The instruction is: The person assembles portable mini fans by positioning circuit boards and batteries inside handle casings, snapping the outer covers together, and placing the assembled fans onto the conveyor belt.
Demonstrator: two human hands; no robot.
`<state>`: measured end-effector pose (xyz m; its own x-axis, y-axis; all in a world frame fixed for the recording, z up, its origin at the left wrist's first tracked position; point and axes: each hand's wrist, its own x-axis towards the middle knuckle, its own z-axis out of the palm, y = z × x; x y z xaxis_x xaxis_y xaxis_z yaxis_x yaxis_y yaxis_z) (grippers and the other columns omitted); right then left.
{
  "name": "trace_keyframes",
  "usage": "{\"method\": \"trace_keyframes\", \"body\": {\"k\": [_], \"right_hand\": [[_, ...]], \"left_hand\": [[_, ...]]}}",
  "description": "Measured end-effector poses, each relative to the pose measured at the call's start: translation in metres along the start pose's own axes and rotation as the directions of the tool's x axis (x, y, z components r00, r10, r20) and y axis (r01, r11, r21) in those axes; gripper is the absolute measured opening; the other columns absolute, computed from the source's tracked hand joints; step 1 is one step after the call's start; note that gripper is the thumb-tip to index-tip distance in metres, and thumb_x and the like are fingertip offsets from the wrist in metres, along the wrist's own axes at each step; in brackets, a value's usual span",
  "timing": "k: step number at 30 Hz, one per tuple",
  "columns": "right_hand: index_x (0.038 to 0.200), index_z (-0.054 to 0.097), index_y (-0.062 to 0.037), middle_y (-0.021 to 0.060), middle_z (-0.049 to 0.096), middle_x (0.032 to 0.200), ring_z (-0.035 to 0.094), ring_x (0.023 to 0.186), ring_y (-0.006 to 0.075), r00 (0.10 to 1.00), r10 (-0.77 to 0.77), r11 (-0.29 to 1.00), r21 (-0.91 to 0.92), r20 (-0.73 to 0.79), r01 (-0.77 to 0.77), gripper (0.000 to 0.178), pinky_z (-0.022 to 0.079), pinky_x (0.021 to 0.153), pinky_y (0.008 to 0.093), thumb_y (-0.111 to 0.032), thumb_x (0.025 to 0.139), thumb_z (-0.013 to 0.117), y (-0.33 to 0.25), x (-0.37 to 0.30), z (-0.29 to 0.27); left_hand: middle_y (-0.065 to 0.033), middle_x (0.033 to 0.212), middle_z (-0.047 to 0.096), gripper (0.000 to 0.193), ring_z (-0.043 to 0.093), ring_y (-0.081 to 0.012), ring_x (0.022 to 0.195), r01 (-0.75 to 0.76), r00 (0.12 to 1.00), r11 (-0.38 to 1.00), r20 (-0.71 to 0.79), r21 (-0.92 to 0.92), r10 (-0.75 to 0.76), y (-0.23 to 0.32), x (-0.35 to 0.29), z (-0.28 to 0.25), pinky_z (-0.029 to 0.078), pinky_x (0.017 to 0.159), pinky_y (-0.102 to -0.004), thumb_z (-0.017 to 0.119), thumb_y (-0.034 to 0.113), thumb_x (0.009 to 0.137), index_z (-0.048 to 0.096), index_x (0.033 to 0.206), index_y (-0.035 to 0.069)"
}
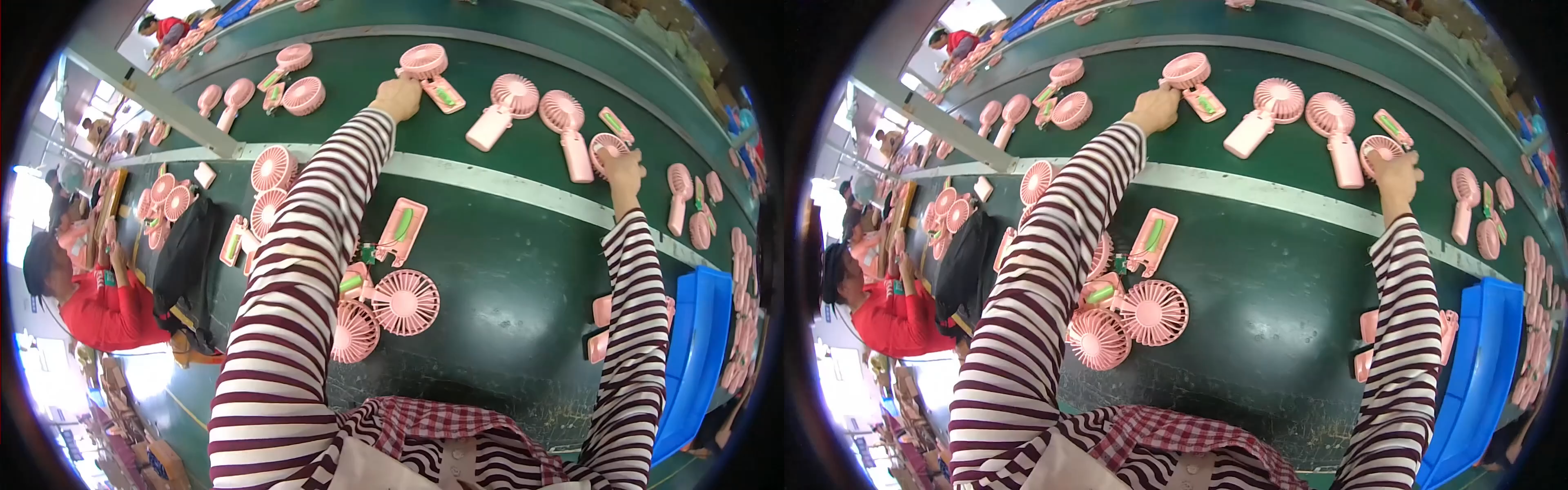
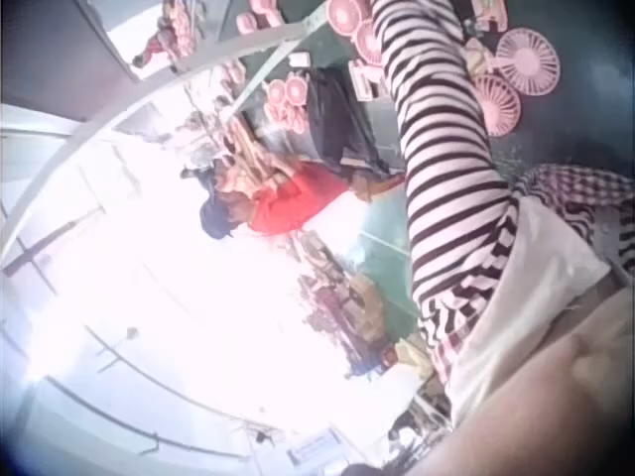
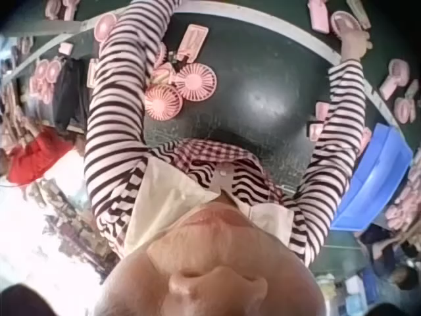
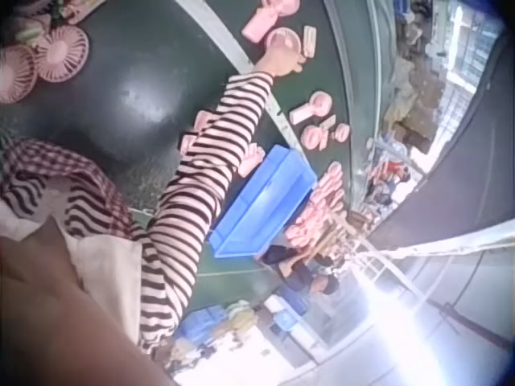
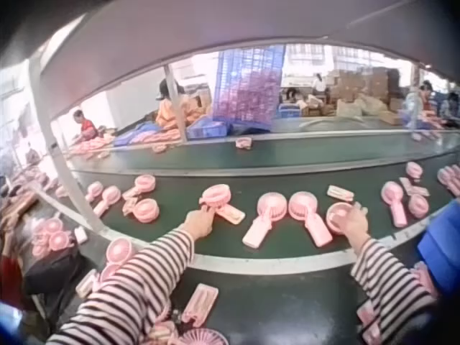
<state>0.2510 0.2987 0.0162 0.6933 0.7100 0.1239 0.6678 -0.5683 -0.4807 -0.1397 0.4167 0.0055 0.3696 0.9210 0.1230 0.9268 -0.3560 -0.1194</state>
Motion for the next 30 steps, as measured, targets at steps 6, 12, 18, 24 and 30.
{"method": "trace_keyframes", "body": {"k": [6,12,18,24,30], "right_hand": [[0.133,0.018,0.0098,0.0287,0.042,0.126,0.045,0.118,0.0346,0.998,0.022,0.986,0.167,-0.05,-0.013,0.11,0.037,0.097,0.036,-0.047,0.058,0.075,0.018,0.014,0.011],[0.136,0.02,0.0061,0.0188,0.047,0.12,0.056,0.097,0.0217,0.993,-0.102,0.82,0.561,-0.054,0.115,0.097,0.051,0.057,0.0282,-0.025,0.063,0.076,0.012,-0.019,-0.007],[0.138,0.022,0.0015,0.0174,0.041,0.131,0.048,0.112,0.0236,0.959,-0.282,0.739,0.639,0.004,0.215,0.088,0.039,0.092,0.0303,-0.027,0.071,0.071,0.0,-0.111,-0.07],[0.135,0.029,0.002,0.0139,0.043,0.129,0.048,0.112,0.0205,0.819,-0.568,0.569,0.757,0.081,0.32,0.077,0.039,0.094,0.0303,-0.012,0.07,0.067,0.04,-0.202,-0.104],[0.131,0.033,0.0048,0.0125,0.047,0.122,0.05,0.109,0.0203,0.633,-0.693,0.614,0.744,0.346,0.265,0.078,0.04,0.093,0.0315,-0.015,0.067,0.071,0.088,-0.287,-0.144]], "left_hand": [[-0.0177,0.09,0.065,0.022,0.063,-0.0313,0.087,0.049,0.999,0.988,-0.001,-0.148,-0.05,0.0,-0.01,-0.044,0.05,0.076,-0.0403,0.055,0.016,0.073,0.066,0.088,0.004],[-0.0161,0.089,0.065,0.028,0.063,-0.029,0.083,0.094,0.988,0.91,-0.078,-0.403,-0.137,-0.064,-0.054,-0.091,0.049,0.076,-0.0354,0.06,0.027,0.069,0.069,0.088,0.009],[-0.0091,0.067,0.062,0.026,0.057,-0.0148,0.058,-0.005,0.921,0.739,-0.291,-0.674,-0.259,-0.122,-0.189,-0.16,0.045,0.055,-0.0291,0.06,0.022,0.077,0.065,0.092,0.001],[-0.016,0.077,0.061,0.023,0.059,-0.0233,0.069,0.06,0.909,0.858,-0.326,-0.509,-0.258,-0.115,-0.324,-0.146,0.046,0.064,-0.032,0.057,0.012,0.077,0.062,0.096,0.0],[-0.0139,0.082,0.058,0.024,0.06,-0.0235,0.073,0.153,0.945,0.91,-0.212,-0.385,-0.248,-0.112,-0.394,-0.094,0.047,0.066,-0.0304,0.061,0.009,0.073,0.06,0.094,-0.001]]}}
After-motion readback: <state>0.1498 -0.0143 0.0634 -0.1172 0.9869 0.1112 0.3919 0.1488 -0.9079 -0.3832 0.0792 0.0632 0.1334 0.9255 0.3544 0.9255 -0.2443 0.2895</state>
